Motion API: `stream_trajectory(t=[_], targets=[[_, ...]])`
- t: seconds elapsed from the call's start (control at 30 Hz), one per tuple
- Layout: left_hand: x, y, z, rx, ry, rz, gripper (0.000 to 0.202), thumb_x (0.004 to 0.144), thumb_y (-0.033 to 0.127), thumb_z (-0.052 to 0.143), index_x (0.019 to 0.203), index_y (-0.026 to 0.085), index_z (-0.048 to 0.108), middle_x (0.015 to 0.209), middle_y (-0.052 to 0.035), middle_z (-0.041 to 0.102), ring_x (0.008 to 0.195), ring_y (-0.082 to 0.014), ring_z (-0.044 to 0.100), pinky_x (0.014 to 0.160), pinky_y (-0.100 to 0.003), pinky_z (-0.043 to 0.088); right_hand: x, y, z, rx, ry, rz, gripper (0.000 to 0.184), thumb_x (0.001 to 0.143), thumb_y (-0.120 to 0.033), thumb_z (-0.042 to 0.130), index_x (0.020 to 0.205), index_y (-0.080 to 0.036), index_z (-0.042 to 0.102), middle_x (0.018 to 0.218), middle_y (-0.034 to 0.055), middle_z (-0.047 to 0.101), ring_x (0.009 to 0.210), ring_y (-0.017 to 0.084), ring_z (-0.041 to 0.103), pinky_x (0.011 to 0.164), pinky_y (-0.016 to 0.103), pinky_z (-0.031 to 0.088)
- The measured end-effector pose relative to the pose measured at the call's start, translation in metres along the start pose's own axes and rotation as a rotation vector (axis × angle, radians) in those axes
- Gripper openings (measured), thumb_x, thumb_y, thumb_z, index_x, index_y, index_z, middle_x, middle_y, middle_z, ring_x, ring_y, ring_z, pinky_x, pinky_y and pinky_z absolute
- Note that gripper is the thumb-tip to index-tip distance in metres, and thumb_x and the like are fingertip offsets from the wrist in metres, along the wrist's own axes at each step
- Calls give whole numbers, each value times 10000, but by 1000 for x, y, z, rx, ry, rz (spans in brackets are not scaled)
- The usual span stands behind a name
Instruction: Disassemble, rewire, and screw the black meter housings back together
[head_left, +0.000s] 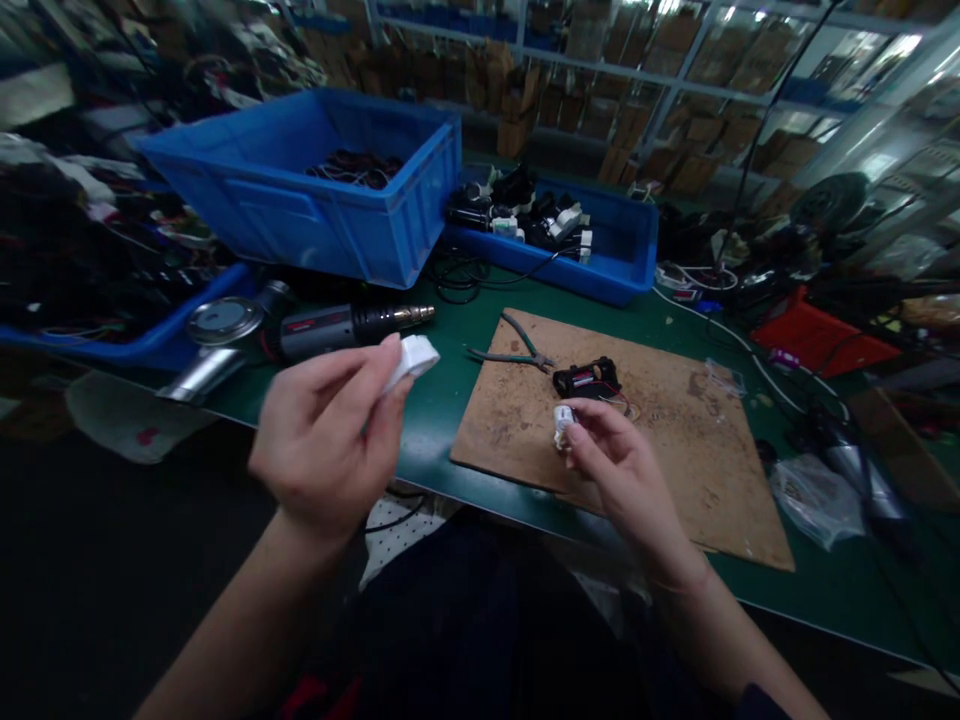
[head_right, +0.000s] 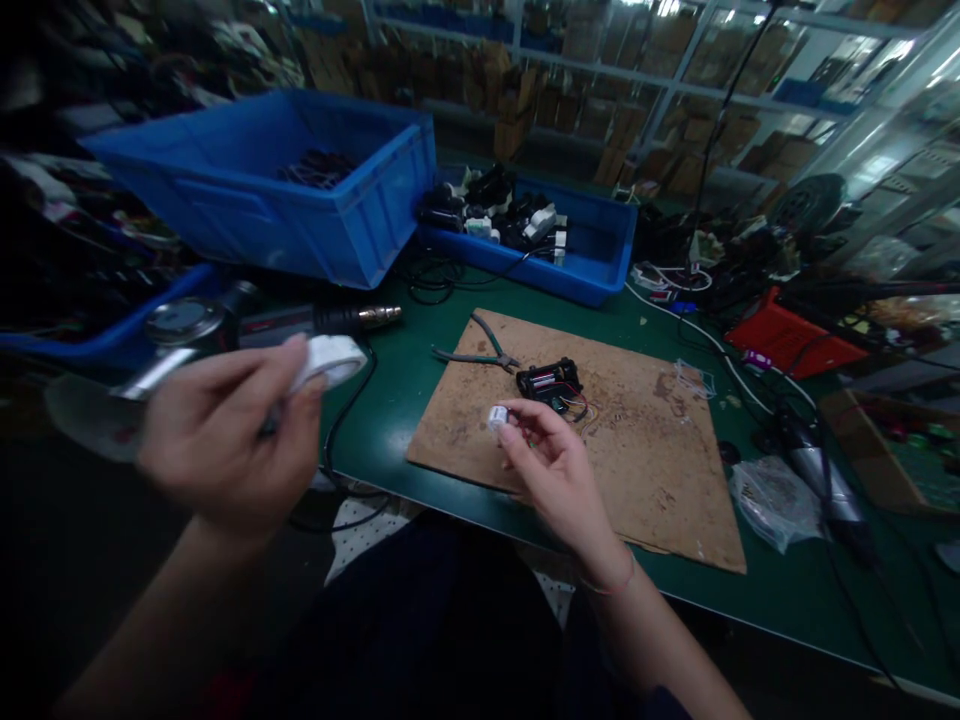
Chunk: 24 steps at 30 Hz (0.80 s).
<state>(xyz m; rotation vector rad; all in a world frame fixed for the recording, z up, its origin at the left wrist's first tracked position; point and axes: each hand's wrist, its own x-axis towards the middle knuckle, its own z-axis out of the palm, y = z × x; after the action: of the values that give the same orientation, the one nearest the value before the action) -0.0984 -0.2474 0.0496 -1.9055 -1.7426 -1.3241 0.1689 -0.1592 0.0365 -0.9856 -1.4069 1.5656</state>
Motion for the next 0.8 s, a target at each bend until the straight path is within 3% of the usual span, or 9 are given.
stream_trajectory(t=[0.07,0.13,0.2,0.27,0.4,0.53,0.7,0.8], targets=[[8,-27,31,141,-55,-131,400,965,256,571,1362,299,594,1207,-67,661,1098,-254,644,1015,-444,535,-1,0,-5,171,-29,32,255,894,-362,711,1126,-258,700,908,13,629,727,100,542,592,188,450],[8,-49,59,201,-191,-227,341,990,312,512,1298,249,645,1174,-77,677,1041,-248,667,938,-398,560,-1,1,-10,349,-53,73,260,868,-333,743,1112,-247,716,862,8,608,695,79,510,561,154,419],[2,-62,77,260,-292,-295,412,993,337,485,1378,225,578,1226,-101,663,1048,-273,666,893,-407,567,0,4,-15,484,-46,109,292,804,-308,802,1076,-228,734,819,2,589,663,62,480,535,125,399],[-4,-64,85,298,-294,-303,490,983,358,492,1446,197,501,1333,-141,608,1169,-322,613,953,-453,536,2,7,-20,561,-4,131,303,719,-296,866,989,-213,755,785,-5,582,634,48,464,513,101,392],[8,-44,84,233,-186,-215,524,963,357,537,1459,200,477,1480,-149,488,1356,-341,468,1120,-499,409,8,12,-33,575,150,160,305,631,-314,925,873,-218,767,774,-11,622,611,34,496,488,73,406],[43,-11,99,-39,-205,-156,395,972,315,530,1355,226,560,1340,-88,609,1260,-252,562,1114,-422,434,15,10,-57,479,190,100,277,707,-374,880,915,-230,766,780,0,670,623,60,549,517,112,471],[75,35,164,-392,-400,-159,220,938,280,567,1136,213,636,1177,-68,678,1075,-219,656,974,-366,523,43,-1,-89,340,194,64,302,743,-373,845,1005,-246,763,996,33,722,819,126,644,595,172,535],[75,54,206,-459,-493,-228,215,871,266,656,1075,208,623,1113,-71,699,1055,-233,661,931,-366,529,70,1,-103,266,201,51,315,740,-383,842,1012,-246,762,959,19,713,731,101,613,540,160,500]])
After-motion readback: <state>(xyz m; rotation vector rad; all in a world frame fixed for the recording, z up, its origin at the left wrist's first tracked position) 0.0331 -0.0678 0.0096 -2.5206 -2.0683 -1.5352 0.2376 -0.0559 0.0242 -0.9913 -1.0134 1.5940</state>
